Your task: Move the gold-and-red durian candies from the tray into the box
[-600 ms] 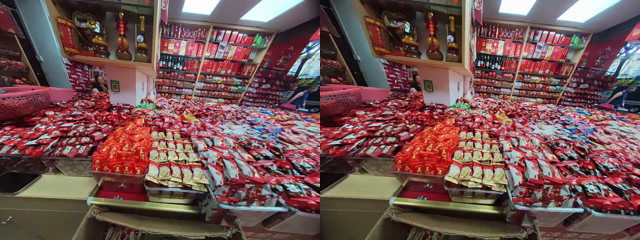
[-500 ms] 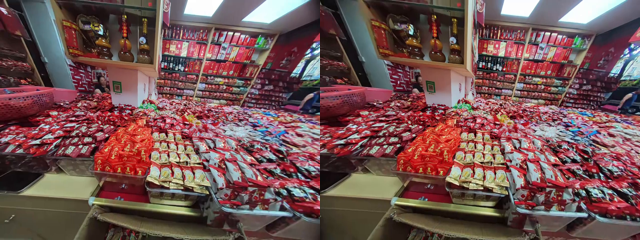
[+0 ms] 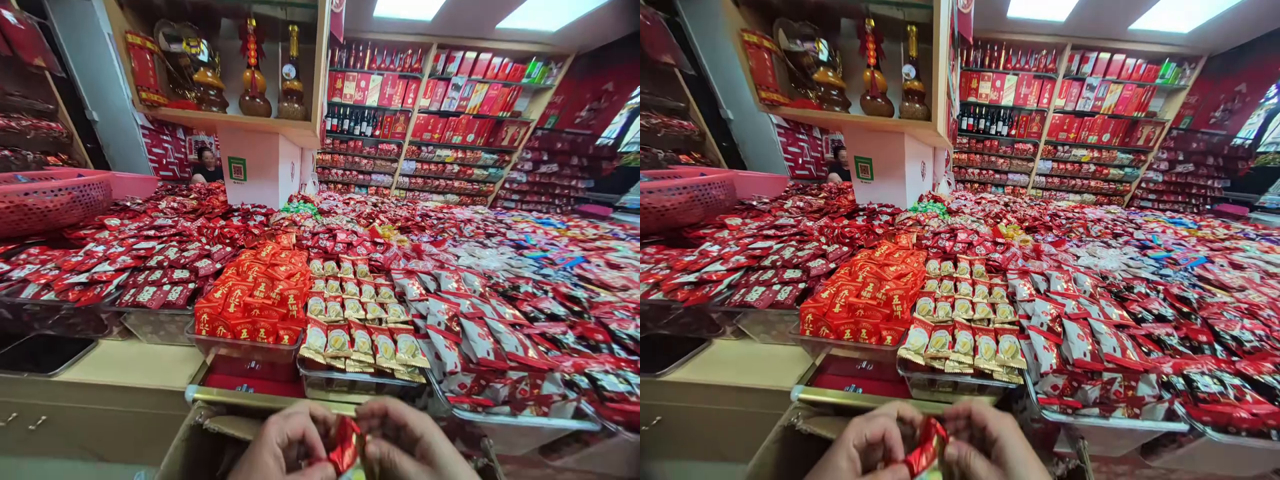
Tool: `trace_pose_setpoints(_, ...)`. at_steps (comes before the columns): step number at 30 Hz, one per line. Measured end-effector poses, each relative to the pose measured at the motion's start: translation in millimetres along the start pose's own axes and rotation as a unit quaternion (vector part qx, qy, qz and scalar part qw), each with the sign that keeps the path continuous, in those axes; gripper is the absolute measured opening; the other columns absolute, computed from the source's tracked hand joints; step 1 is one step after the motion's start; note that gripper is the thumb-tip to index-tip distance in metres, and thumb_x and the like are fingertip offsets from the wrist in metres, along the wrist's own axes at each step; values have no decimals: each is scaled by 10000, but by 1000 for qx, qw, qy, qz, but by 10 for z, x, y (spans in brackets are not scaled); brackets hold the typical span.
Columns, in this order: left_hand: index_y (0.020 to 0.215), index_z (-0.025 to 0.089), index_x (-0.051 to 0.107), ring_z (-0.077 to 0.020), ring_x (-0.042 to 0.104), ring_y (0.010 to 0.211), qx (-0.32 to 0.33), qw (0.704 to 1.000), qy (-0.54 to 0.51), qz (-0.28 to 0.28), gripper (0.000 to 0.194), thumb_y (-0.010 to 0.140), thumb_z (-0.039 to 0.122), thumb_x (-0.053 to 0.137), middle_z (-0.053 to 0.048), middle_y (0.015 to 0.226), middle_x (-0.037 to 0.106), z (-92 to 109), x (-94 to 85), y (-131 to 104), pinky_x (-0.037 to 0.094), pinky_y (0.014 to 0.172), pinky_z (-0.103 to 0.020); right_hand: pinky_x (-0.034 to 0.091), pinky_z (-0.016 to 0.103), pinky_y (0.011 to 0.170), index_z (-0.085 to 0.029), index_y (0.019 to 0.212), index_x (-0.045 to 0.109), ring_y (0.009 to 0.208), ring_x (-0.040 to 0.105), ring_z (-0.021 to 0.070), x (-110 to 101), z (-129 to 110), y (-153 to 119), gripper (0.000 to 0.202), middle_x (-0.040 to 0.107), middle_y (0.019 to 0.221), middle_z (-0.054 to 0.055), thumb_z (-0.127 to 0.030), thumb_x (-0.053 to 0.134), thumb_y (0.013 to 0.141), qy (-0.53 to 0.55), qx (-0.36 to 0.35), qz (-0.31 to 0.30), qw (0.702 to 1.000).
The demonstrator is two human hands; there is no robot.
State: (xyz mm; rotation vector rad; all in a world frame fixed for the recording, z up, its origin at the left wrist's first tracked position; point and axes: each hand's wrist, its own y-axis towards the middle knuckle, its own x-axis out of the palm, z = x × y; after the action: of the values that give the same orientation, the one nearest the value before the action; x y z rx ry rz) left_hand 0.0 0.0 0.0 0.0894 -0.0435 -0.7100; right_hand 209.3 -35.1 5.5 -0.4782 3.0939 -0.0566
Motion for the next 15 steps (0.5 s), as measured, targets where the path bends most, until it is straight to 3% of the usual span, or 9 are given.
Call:
trace_pose_setpoints(3,649,181,469,-166,606,827,-50,986,-140,80,191,743,221,630,-61,985,641,-23,45,-13,442,718,-287,472,257,772,-217,955,568,885,607,157,-69,-116,-9,232,660,943,59,-356,601,772,37,0,94,995)
trace_pose_setpoints(8,802,205,440,-103,581,519,-127,966,-199,108,122,727,147,517,28,663,633,-80,109,8,424,511,-206,465,256,757,-203,944,542,854,601,153,-28,-146,-1,265,654,904,51,-365,623,751,63,8,159,985)
trace_pose_setpoints(12,1074,185,428,-63,418,373,-142,975,-154,72,315,794,313,493,46,580,570,-58,177,30,317,387,-168,462,251,677,-184,886,542,759,601,150,104,-94,14,313,653,820,36,-380,682,685,85,25,171,981)
trace_pose_setpoints(15,1026,174,538,-81,437,510,-99,990,-65,71,323,800,405,540,28,655,549,-13,220,17,359,495,-188,443,241,628,-176,844,543,693,581,136,186,-57,25,280,638,756,26,-383,664,700,71,21,130,989)
